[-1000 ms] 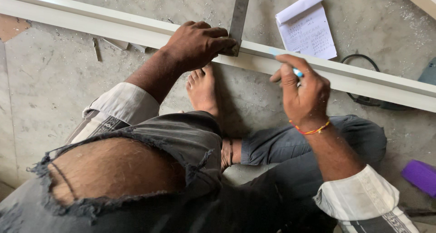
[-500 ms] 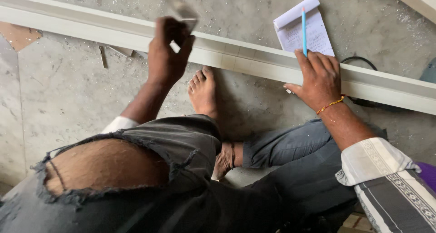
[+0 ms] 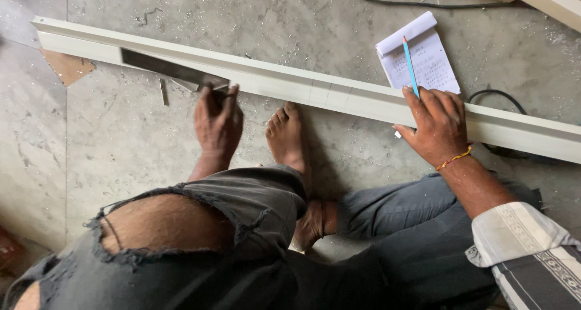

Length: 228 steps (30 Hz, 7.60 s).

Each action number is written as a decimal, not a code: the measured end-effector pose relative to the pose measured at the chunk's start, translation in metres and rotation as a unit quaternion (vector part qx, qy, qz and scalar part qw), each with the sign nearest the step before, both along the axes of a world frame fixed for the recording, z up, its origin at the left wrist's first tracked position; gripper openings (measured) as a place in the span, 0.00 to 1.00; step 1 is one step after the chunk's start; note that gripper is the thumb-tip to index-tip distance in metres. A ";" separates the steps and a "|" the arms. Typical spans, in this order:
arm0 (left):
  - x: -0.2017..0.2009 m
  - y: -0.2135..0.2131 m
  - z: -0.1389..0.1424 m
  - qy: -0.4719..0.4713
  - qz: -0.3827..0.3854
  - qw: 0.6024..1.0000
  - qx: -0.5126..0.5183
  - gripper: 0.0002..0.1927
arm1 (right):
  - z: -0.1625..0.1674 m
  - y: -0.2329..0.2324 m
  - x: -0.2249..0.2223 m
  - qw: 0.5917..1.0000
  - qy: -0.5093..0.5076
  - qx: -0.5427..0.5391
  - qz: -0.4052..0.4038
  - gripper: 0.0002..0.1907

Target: The person sits on the floor and uses a metal square and a pencil to mark measurements on a long white wooden plank. They align the square, draw lines, and then flip the plank to mark the other side.

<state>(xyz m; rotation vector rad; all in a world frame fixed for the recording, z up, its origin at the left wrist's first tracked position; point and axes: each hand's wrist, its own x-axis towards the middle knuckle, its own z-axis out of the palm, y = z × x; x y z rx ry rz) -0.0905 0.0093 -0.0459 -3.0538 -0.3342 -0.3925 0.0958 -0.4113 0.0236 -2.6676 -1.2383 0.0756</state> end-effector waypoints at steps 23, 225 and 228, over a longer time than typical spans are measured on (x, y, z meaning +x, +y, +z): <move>0.033 -0.015 0.004 0.086 -0.184 0.979 -0.026 0.15 | 0.000 -0.001 0.020 0.988 0.095 0.073 -0.094 0.18; 0.097 -0.032 0.039 0.142 -0.397 0.893 -0.160 0.19 | 0.022 0.045 -0.010 0.992 0.101 -0.048 -0.058 0.25; 0.097 -0.032 0.039 0.138 -0.395 0.895 -0.158 0.20 | 0.022 0.044 -0.010 0.993 0.095 -0.040 -0.051 0.26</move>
